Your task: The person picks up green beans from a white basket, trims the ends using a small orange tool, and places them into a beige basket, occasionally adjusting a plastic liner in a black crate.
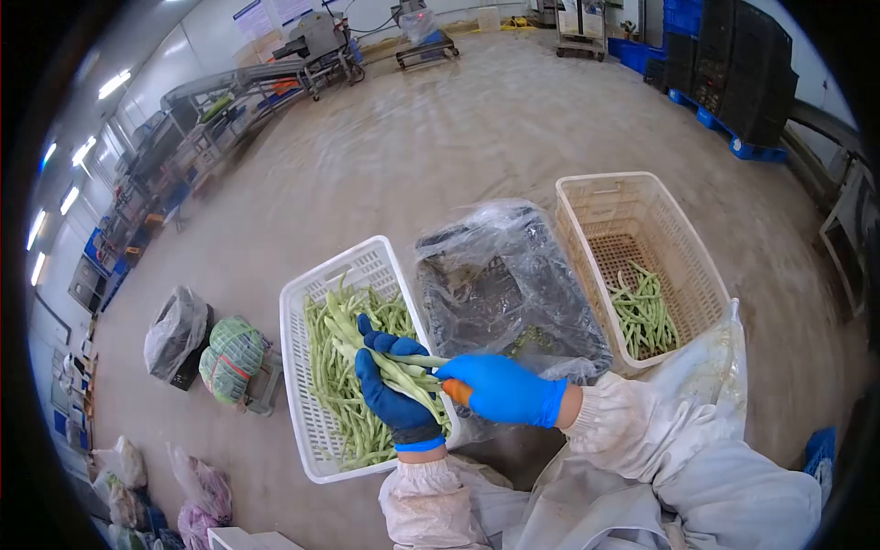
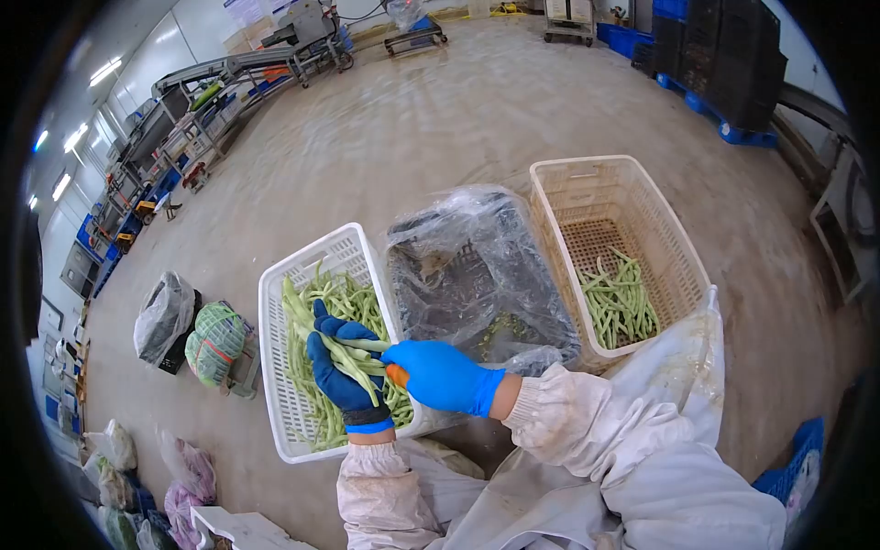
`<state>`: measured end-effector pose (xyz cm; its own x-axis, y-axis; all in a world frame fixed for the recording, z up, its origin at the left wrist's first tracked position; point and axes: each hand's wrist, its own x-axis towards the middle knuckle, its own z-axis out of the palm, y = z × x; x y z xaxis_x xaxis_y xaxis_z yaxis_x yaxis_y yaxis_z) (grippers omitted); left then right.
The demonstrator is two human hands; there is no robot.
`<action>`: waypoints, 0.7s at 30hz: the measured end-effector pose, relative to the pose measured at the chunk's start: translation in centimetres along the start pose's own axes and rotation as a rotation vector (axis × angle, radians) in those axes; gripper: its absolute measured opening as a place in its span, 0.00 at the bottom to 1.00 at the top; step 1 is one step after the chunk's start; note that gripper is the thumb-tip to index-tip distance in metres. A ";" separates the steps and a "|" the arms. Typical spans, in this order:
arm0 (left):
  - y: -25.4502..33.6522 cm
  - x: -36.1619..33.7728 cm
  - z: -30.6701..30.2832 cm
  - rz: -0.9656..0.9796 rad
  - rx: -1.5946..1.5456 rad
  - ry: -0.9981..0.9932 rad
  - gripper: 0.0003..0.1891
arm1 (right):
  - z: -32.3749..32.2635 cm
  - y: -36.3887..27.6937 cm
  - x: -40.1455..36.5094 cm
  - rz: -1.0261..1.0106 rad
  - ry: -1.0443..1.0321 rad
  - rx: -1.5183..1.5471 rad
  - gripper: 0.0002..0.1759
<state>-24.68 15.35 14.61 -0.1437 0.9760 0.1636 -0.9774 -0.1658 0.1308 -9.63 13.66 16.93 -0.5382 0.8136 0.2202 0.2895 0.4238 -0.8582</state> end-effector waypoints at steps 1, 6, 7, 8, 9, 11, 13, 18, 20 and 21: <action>-0.1 0.0 0.1 -0.001 -0.002 -0.001 0.25 | 0.0 0.0 0.0 0.028 0.012 -0.025 0.11; 0.2 0.7 -1.4 0.030 0.067 -0.005 0.20 | 1.1 1.7 0.3 -0.005 0.063 -0.253 0.11; 0.1 0.6 -1.5 0.028 0.065 -0.007 0.20 | 1.6 2.7 0.6 0.154 0.064 0.188 0.11; -0.1 0.3 -1.1 0.021 0.157 0.023 0.17 | 1.9 3.4 0.9 0.310 0.061 0.630 0.10; -0.2 0.2 -0.9 0.015 0.250 0.054 0.15 | 2.3 3.9 0.9 0.310 0.061 0.628 0.10; -0.3 0.3 -1.5 0.019 0.295 0.074 0.12 | 2.9 5.0 1.0 0.336 0.110 0.648 0.10; -0.9 0.1 -2.1 0.028 0.498 0.121 0.13 | 3.6 7.0 1.3 0.363 0.163 0.761 0.10; 0.4 1.2 -3.1 0.186 0.347 0.220 0.11 | 2.1 8.0 0.3 0.677 0.310 1.086 0.14; 1.3 1.4 -4.8 0.200 0.330 0.227 0.11 | 1.5 7.0 -0.6 0.523 0.238 0.984 0.15; 1.6 1.6 -5.7 0.207 0.322 0.221 0.11 | 1.3 6.5 -0.5 0.356 0.176 0.889 0.16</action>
<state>-27.35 17.46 9.53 -0.3952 0.9186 0.0094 -0.8317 -0.3621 0.4208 -8.47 15.44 10.67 -0.3881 0.9143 -0.1158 -0.3297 -0.2551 -0.9090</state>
